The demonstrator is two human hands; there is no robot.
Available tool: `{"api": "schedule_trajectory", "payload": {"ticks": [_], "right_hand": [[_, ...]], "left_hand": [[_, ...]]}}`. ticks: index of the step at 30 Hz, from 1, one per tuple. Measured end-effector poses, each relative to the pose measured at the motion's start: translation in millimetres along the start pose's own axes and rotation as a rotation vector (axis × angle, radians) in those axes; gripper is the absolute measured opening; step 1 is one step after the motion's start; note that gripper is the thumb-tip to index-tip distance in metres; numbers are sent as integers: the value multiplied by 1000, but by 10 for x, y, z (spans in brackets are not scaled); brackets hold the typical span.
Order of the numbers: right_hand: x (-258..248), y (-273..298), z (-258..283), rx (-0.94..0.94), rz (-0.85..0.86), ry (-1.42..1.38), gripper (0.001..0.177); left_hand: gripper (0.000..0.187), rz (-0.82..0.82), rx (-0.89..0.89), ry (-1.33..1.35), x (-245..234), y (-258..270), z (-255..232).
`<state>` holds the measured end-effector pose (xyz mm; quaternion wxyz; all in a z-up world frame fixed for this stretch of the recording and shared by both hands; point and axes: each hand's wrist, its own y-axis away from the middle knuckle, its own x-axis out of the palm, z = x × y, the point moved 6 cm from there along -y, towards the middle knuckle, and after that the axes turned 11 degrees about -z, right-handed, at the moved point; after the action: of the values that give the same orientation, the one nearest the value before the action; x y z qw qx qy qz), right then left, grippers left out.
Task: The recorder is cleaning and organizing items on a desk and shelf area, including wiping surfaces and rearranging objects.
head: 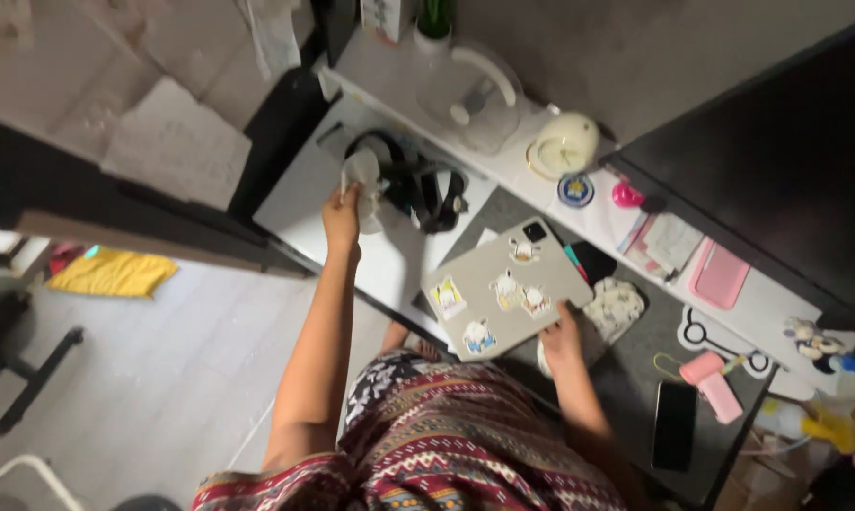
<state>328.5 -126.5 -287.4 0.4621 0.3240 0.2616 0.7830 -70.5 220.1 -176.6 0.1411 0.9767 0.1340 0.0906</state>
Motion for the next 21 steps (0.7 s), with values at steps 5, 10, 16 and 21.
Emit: {"api": "schedule_trajectory", "payload": {"ticks": [5,10,16,21], "right_hand": [[96,432,139,-65,-152,1,67],[1137,1162,730,-780,-64,407,72],[2901,1181,1320,-1066,96,737,73],[3636,582,1458,-1118,143,692,80]], "left_hand": [[37,-170,485,-373,574,-823,-523],[49,-153,493,-388,1102,-791,-1531],[67,56,1164,-858,1749,-1193,-963],[58,187,1188,-1175,1847,-1357,-851]]}}
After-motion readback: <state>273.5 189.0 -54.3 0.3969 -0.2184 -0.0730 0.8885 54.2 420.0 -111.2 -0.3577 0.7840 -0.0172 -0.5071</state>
